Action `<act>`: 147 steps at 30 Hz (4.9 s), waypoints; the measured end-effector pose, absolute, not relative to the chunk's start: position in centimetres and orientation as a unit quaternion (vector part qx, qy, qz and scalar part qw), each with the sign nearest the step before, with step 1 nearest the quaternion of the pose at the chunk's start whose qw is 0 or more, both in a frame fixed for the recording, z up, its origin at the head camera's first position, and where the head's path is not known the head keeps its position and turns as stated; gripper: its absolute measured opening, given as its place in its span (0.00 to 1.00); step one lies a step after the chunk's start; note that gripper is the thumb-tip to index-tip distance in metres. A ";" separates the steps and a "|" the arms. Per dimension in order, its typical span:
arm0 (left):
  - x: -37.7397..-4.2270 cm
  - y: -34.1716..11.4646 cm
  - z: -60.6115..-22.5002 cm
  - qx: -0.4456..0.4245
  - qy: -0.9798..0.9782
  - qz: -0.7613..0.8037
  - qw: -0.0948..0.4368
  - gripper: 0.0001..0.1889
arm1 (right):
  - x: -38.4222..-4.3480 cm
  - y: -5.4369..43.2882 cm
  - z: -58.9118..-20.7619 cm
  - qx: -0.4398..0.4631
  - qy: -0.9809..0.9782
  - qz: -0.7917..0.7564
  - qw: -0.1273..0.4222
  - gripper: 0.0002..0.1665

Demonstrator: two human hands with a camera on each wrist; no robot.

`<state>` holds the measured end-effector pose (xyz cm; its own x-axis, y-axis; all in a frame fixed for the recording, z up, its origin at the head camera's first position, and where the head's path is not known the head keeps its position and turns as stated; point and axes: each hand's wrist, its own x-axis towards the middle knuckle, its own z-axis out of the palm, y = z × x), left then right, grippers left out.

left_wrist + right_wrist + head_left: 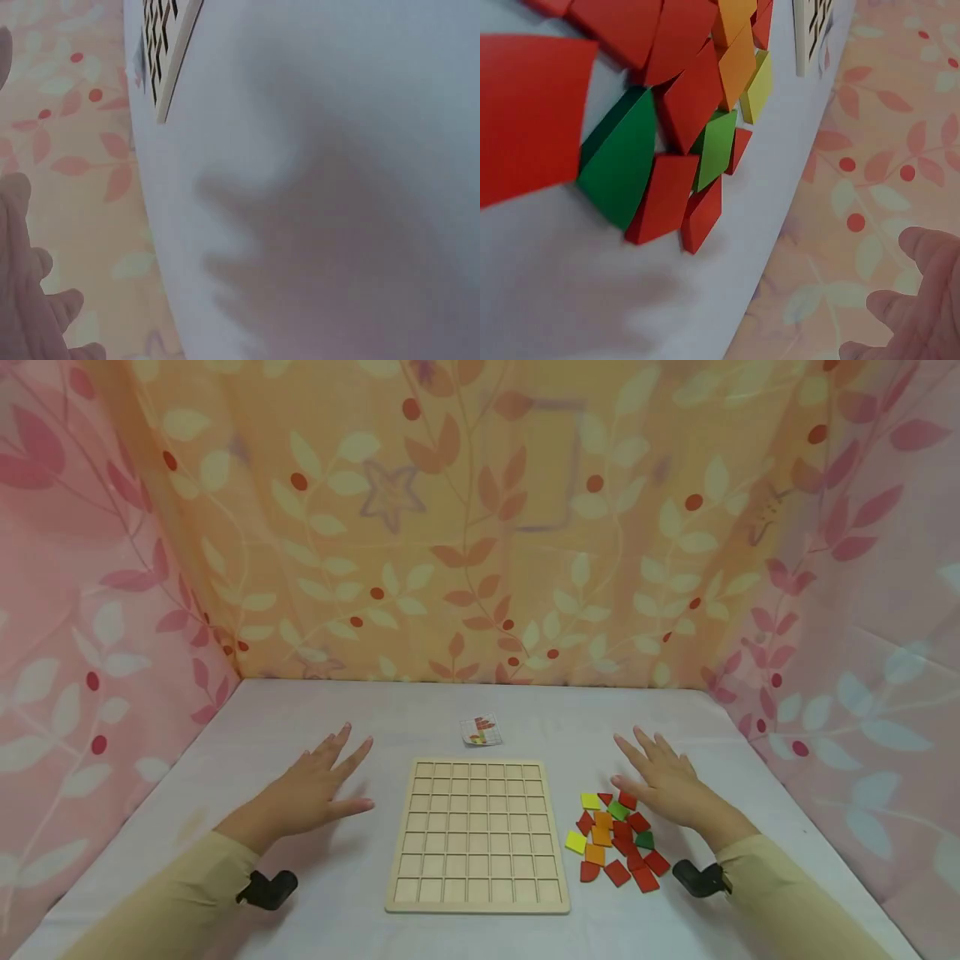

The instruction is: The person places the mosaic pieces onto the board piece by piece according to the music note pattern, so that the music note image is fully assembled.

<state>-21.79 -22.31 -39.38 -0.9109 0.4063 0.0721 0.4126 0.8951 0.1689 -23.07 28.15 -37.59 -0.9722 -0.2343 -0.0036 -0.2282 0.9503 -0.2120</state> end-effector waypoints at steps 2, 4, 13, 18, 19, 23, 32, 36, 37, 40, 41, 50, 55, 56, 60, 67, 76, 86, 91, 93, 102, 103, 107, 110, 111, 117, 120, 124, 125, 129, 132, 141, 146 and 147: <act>-21.9 -21.9 -39.6 -0.217 -0.969 -0.114 0.011 0.47 | -23.3 27.7 -37.8 -0.120 0.987 -0.102 0.011 0.50; -21.9 -21.5 -39.8 -0.219 -0.965 -0.145 -0.002 0.47 | -23.7 27.3 -37.9 -0.124 0.987 -0.102 0.009 0.50; -21.4 -18.9 -41.6 -0.247 -0.930 -0.265 -0.062 0.47 | -25.0 26.3 -39.0 -0.140 0.984 -0.109 0.026 0.49; -21.1 -18.1 -42.9 -0.254 -0.918 -0.288 -0.096 0.46 | -25.5 26.1 -39.6 -0.162 0.980 -0.110 0.034 0.46; -21.1 -18.0 -43.1 -0.255 -0.916 -0.292 -0.104 0.45 | -25.6 26.1 -39.7 -0.166 0.979 -0.112 0.036 0.45; -21.3 -18.0 -43.7 -0.288 -0.907 -0.286 -0.118 0.43 | -25.8 25.9 -40.1 -0.177 0.976 -0.117 0.052 0.41; -21.6 -18.1 -44.3 -0.337 -0.895 -0.265 -0.123 0.45 | -25.6 25.5 -40.8 -0.163 0.979 -0.091 0.078 0.38; -21.7 -18.1 -44.3 -0.342 -0.890 -0.270 -0.134 0.46 | -25.7 25.6 -41.2 -0.169 0.978 -0.084 0.086 0.32; -21.7 -18.1 -44.3 -0.344 -0.888 -0.274 -0.137 0.46 | -25.7 25.6 -41.3 -0.171 0.978 -0.081 0.088 0.30; -21.8 -17.9 -44.4 -0.347 -0.880 -0.285 -0.153 0.46 | -25.9 25.7 -41.6 -0.181 0.977 -0.071 0.088 0.24; -21.8 -17.9 -44.4 -0.347 -0.878 -0.289 -0.159 0.46 | -25.9 25.7 -41.7 -0.183 0.977 -0.070 0.086 0.22; -22.0 -17.7 -44.7 -0.352 -0.875 -0.290 -0.164 0.46 | -26.3 25.4 -41.8 -0.224 0.972 -0.051 0.043 0.09; -22.1 -17.7 -44.7 -0.356 -0.872 -0.293 -0.163 0.46 | -26.5 25.3 -41.6 -0.220 0.972 -0.068 0.057 0.09; -22.0 -17.7 -44.6 -0.356 -0.872 -0.293 -0.163 0.46 | -26.5 25.2 -41.6 -0.220 0.971 -0.070 0.060 0.09; -21.9 -17.7 -44.5 -0.350 -0.873 -0.296 -0.167 0.46 | -26.5 25.1 -41.7 -0.217 0.970 -0.081 0.076 0.09; -21.9 -17.6 -44.4 -0.354 -0.871 -0.296 -0.168 0.46 | -26.4 24.8 -41.7 -0.195 0.969 -0.112 0.103 0.13; -22.1 -17.7 -44.8 -0.357 -0.872 -0.293 -0.160 0.47 | -26.5 24.8 -41.9 -0.180 0.966 -0.152 0.110 0.14; -22.1 -17.7 -44.8 -0.352 -0.873 -0.295 -0.163 0.47 | -27.2 25.0 -41.8 -0.135 0.953 -0.221 0.157 0.06; -22.1 -17.6 -44.9 -0.355 -0.872 -0.297 -0.163 0.47 | -27.5 25.0 -41.3 -0.100 0.943 -0.254 0.193 0.04; -22.1 -17.6 -44.9 -0.354 -0.871 -0.297 -0.163 0.47 | -27.7 25.0 -40.9 -0.098 0.939 -0.266 0.196 0.04; -21.9 -17.4 -44.0 -0.342 -0.883 -0.271 -0.172 0.46 | -28.9 23.2 -39.2 -0.130 0.931 -0.291 0.177 0.05; -21.9 -17.4 -43.9 -0.341 -0.884 -0.269 -0.173 0.46 | -29.1 22.8 -39.1 -0.136 0.932 -0.288 0.175 0.04; -21.9 -17.3 -43.6 -0.338 -0.885 -0.265 -0.179 0.46 | -29.8 21.1 -39.1 -0.154 0.927 -0.300 0.164 0.02; -21.9 -17.3 -43.7 -0.339 -0.886 -0.263 -0.177 0.46 | -30.2 19.5 -39.4 -0.164 0.920 -0.320 0.154 0.04; -21.9 -17.4 -43.7 -0.339 -0.886 -0.262 -0.175 0.46 | -30.3 18.9 -39.5 -0.166 0.919 -0.325 0.151 0.04; -22.1 -17.4 -44.2 -0.345 -0.883 -0.270 -0.168 0.47 | -31.0 15.6 -40.1 -0.177 0.922 -0.323 0.116 0.03; -22.1 -17.4 -44.4 -0.346 -0.880 -0.276 -0.169 0.47 | -31.3 14.5 -40.5 -0.184 0.922 -0.326 0.098 0.02; -22.2 -17.5 -44.5 -0.347 -0.878 -0.282 -0.172 0.47 | -31.7 13.1 -40.7 -0.191 0.922 -0.329 0.079 0.03; -22.2 -17.5 -44.5 -0.347 -0.878 -0.283 -0.172 0.47 | -31.8 12.8 -40.8 -0.192 0.921 -0.330 0.076 0.04; -22.3 -17.5 -44.6 -0.345 -0.878 -0.285 -0.172 0.47 | -32.1 11.7 -41.0 -0.198 0.921 -0.328 0.064 0.06; -22.3 -17.5 -44.5 -0.345 -0.876 -0.288 -0.174 0.47 | -32.3 11.1 -41.3 -0.197 0.924 -0.320 0.065 0.06; -22.1 -17.7 -44.4 -0.345 -0.875 -0.289 -0.180 0.47 | -32.5 9.7 -41.5 -0.199 0.927 -0.308 0.075 0.07; -21.9 -17.5 -44.2 -0.346 -0.872 -0.294 -0.184 0.47 | -32.5 9.7 -41.5 -0.206 0.923 -0.312 0.084 0.07; -21.9 -17.5 -44.2 -0.346 -0.872 -0.294 -0.184 0.47 | -32.5 9.8 -41.5 -0.207 0.922 -0.314 0.088 0.07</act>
